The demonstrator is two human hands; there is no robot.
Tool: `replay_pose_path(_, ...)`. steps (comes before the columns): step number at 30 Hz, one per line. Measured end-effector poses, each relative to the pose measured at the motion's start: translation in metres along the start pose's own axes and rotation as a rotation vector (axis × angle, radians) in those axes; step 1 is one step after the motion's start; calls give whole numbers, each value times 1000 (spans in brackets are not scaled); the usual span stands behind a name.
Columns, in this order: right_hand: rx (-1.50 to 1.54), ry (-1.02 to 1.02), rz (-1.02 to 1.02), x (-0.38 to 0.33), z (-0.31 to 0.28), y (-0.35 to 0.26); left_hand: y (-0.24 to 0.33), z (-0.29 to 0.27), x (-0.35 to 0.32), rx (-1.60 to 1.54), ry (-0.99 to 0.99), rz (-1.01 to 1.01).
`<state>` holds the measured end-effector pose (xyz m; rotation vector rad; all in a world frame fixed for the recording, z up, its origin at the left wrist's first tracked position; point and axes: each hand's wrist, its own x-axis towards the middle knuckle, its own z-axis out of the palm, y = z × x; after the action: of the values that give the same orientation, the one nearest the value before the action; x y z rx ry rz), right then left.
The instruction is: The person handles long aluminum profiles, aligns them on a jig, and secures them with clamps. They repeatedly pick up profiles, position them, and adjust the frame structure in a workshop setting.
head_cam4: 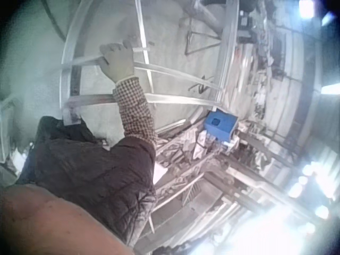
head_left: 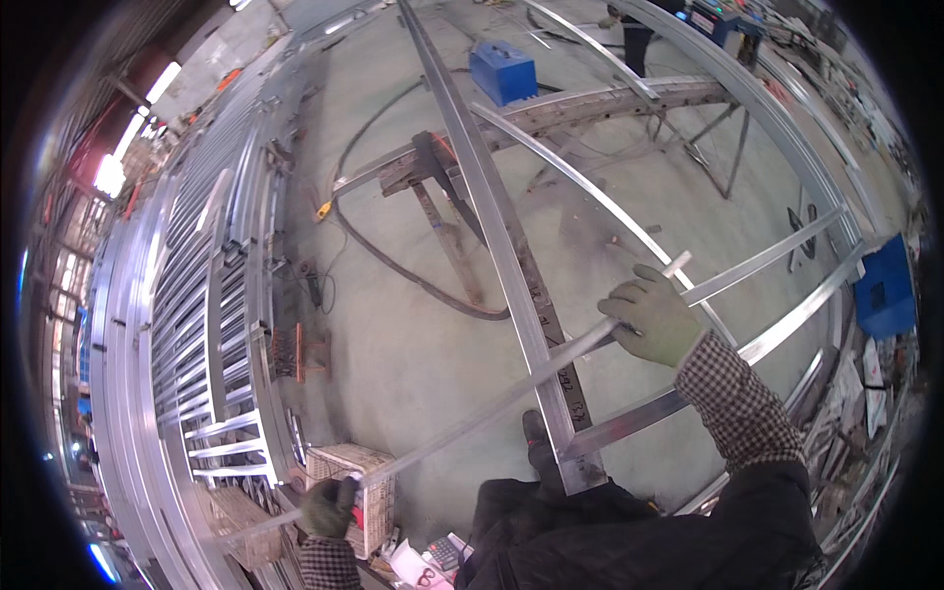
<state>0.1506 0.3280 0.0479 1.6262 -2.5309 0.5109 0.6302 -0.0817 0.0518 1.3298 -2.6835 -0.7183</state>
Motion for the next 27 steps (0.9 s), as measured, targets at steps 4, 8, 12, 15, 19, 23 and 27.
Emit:
replay_pose_path(4, 84, -150, 187, 34, 35, 4, 38, -71, 97, 213, 231, 320)
replay_pose_path(8, 154, -316, 400, 52, 58, -1, 106, -122, 197, 377, 449, 720)
replay_pose_path(12, 233, -465, 592, 64, 70, -14, 172, -159, 283, 483, 535, 1096)
replay_pose_path(15, 351, -517, 730, 68, 73, -17, 219, -163, 331, 448, 573, 1230)
replay_pose_path(19, 377, -423, 847, 59, 75, -18, 297, -149, 391, 435, 461, 1310)
replay_pose_path(23, 428, -444, 933, 58, 81, -12, 377, -114, 454, 427, 346, 1437)
replay_pose_path(27, 425, -454, 966, 68, 82, -7, 461, -62, 525, 463, 165, 1498)
